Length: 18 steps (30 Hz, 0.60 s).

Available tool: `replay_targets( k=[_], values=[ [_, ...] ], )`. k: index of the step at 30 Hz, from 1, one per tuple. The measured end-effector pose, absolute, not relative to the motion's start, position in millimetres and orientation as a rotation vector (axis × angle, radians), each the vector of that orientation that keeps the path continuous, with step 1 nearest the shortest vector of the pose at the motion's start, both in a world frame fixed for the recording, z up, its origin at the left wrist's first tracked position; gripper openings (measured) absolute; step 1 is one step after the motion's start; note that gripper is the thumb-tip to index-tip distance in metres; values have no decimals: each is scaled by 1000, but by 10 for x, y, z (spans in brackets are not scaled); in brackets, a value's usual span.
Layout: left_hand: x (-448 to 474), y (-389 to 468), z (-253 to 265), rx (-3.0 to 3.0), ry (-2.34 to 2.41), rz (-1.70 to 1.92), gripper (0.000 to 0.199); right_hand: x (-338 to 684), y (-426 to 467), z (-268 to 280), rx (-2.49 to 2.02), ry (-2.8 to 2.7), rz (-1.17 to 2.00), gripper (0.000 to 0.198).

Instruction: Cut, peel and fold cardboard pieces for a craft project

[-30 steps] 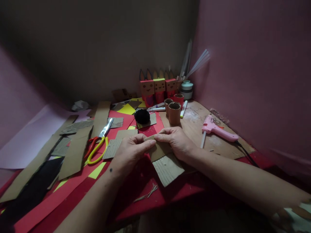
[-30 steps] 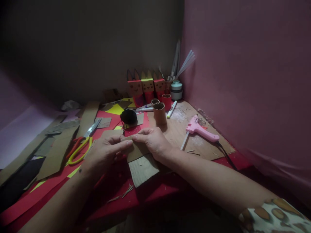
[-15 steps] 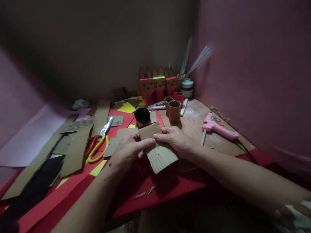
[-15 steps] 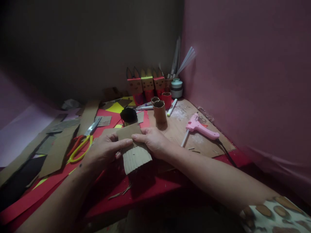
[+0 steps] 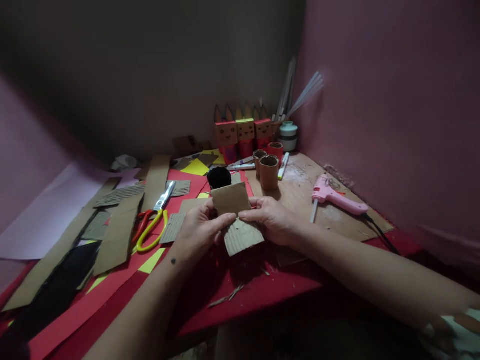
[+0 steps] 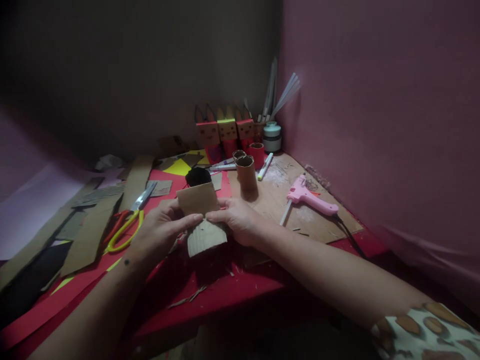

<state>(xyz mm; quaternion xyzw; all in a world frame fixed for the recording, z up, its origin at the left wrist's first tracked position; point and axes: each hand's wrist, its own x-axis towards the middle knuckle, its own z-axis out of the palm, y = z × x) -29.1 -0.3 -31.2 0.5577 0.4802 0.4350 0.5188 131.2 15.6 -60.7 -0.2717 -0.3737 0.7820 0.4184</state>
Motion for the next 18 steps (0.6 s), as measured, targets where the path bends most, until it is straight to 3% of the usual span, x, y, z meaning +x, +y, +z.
replay_targets(
  k=[7, 10, 18],
  values=[
    [-244, -37, -330, 1368, 1192, 1198, 23, 1320, 173, -585, -722, -949, 1971, 33],
    [-244, -32, -329, 1434, 1195, 1179, 19, 1361, 201, -551, -723, -915, 2079, 27],
    [-440, 23, -303, 1579, 965, 846, 40, 1388, 278, -544, -825, -536, 2193, 23]
  ],
)
